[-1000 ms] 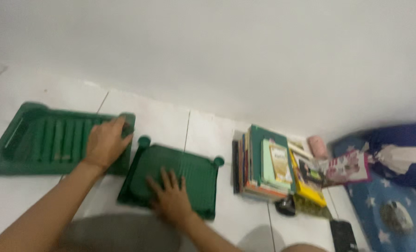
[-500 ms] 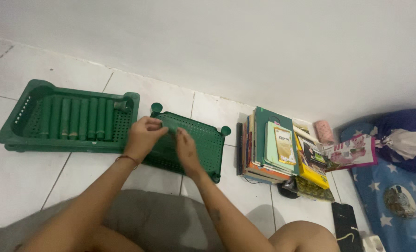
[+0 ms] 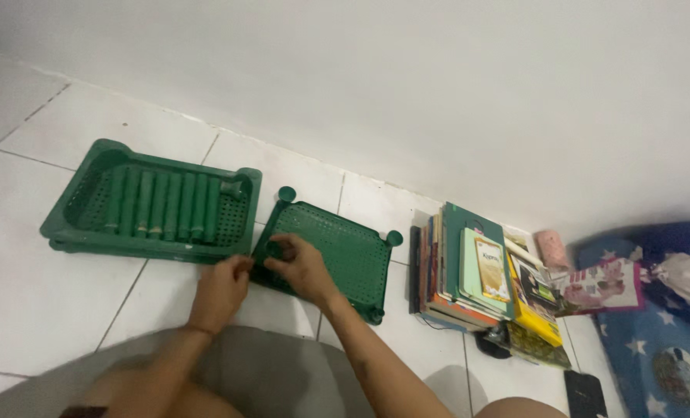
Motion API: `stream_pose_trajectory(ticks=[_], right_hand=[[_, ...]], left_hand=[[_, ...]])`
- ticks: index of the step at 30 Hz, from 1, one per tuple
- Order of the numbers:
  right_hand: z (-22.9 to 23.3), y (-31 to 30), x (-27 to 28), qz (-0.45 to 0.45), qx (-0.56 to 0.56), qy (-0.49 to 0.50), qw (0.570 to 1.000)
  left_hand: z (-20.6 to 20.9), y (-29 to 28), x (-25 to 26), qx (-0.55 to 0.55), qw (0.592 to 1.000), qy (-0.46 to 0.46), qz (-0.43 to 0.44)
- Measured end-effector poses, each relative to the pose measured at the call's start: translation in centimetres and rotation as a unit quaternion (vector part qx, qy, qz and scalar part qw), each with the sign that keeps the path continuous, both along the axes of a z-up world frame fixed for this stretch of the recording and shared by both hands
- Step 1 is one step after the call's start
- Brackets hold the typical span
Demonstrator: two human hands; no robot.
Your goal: The person assembles green plastic trays by inserting cylindrical legs into the tray bases. They handle the trays and legs by hand, repeatedly attaching and detaching the legs before stacking the assembled trays.
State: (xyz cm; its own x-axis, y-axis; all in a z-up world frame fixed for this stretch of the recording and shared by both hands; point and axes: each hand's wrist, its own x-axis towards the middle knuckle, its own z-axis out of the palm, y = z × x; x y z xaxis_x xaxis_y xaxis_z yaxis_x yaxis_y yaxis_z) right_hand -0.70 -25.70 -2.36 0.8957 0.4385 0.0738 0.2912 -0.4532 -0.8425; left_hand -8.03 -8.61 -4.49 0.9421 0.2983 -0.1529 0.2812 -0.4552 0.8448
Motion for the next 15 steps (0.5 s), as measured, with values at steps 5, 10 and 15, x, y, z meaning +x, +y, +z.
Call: stream_pose_trajectory(ticks=[5, 10, 15], right_hand=[[-0.9, 1.8, -0.9, 0.016, -0.036, -0.032, 0.999], [-0.1, 2.9, -0.4, -0.001, -0.111, 0.0, 0.994], [1.0, 3.3, -0.4, 0.029, -0.145, -0.051, 0.988]], left_hand=[[-3.5, 0.5, -0.3, -0.017, 1.0, -0.008, 0.0], [-6.4, 0.6, 0.6, -0.105, 0.992, -0.066, 0.005], [-5.6, 0.5, 1.1, -0.124, 0.992, -0.013, 0.035]])
